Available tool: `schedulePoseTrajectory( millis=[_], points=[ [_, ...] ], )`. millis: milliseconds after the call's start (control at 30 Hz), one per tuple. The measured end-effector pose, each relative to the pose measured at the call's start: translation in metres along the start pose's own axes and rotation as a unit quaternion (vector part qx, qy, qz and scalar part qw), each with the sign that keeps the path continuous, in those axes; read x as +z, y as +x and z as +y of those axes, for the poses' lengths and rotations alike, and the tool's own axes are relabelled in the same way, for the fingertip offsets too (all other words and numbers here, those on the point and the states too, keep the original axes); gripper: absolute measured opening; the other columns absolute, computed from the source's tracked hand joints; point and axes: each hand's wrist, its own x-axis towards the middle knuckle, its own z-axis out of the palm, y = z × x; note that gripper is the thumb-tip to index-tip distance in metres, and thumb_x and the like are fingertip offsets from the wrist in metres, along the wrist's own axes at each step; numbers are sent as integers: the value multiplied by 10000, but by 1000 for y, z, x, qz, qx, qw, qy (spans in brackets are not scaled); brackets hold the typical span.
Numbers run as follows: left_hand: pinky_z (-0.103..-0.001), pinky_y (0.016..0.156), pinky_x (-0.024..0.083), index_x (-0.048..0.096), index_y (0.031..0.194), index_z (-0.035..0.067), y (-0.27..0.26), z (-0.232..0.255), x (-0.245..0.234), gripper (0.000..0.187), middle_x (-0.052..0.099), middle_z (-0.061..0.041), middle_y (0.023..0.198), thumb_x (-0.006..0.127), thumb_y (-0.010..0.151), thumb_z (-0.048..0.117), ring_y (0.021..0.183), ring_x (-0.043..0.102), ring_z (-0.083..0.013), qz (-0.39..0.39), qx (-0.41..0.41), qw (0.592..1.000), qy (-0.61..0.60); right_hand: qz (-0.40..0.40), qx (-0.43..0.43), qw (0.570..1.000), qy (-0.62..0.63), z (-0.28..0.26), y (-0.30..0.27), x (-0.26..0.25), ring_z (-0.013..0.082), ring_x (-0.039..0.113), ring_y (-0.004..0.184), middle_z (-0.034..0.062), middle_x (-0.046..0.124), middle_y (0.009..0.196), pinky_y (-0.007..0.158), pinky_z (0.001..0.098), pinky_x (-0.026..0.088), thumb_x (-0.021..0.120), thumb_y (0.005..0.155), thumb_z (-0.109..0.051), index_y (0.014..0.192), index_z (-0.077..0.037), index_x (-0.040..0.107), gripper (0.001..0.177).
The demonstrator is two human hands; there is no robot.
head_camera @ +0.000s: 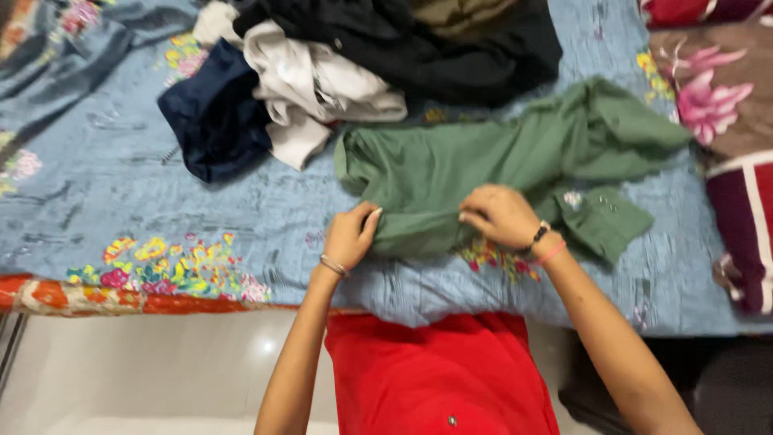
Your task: The person folds several clothing items including a black shirt, a patterned cloth, and a white garment on a floor mat before moving to a bed to fold a green long-sleeved shirt, placing all folded items in a pile.
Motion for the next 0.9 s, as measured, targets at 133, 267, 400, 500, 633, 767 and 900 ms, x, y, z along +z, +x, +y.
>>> schedulePoseTrajectory(
  millis=[133,267,400,500,633,767,900],
  points=[
    [-445,907,505,635,1212,102,29,-31,-29,310,681,-149,1146,708,933,214,1061,636,-371,57,-9,996,64,136,-78,983,93,-4,34,-13,310,573,1230,129,628,1300,1034,403,475,732,906,-340,1345,-127,631,499],
    [-569,1148,362,454,1495,201,100,-55,-39,723,401,-122,1573,755,838,171,1434,390,-400,138,45,968,203,301,-5,953,-19,19,106,-35,406,405,1444,150,364,1625,1155,539,390,840,805,-373,1567,-240,441,870],
    [-787,1104,184,433,1532,396,184,-87,-53,887,189,-78,1669,730,741,127,1522,154,-427,127,128,888,422,240,109,934,-242,61,184,-64,463,307,1477,207,109,1658,1078,705,292,937,522,-497,1578,-357,316,1233],
    [-788,1117,181,432,1562,475,226,-114,-48,930,158,-54,1709,652,779,25,1551,115,-441,132,136,842,505,209,159,924,-278,107,227,-64,461,364,1417,223,72,1662,1025,679,323,958,442,-513,1588,-409,274,1339],
    [-783,1138,205,473,1557,412,242,-146,-42,806,214,-78,1709,620,869,18,1555,137,-468,181,235,860,415,292,125,914,-251,169,283,-37,362,590,1135,212,434,1497,883,542,418,897,602,-273,1617,-364,366,1150],
    [-780,1178,199,491,1547,429,269,-153,-53,767,251,-37,1699,621,910,23,1578,165,-439,218,292,835,411,413,76,877,-235,215,332,-38,300,635,994,105,642,1173,828,483,409,782,760,-64,1489,-267,563,787],
    [-803,1168,183,487,1549,430,338,-141,-68,756,239,-29,1703,619,919,34,1570,212,-444,235,278,827,429,487,80,840,-225,249,389,-90,320,637,1024,95,639,1132,868,497,406,736,732,-70,1327,-224,669,619]
  ],
)
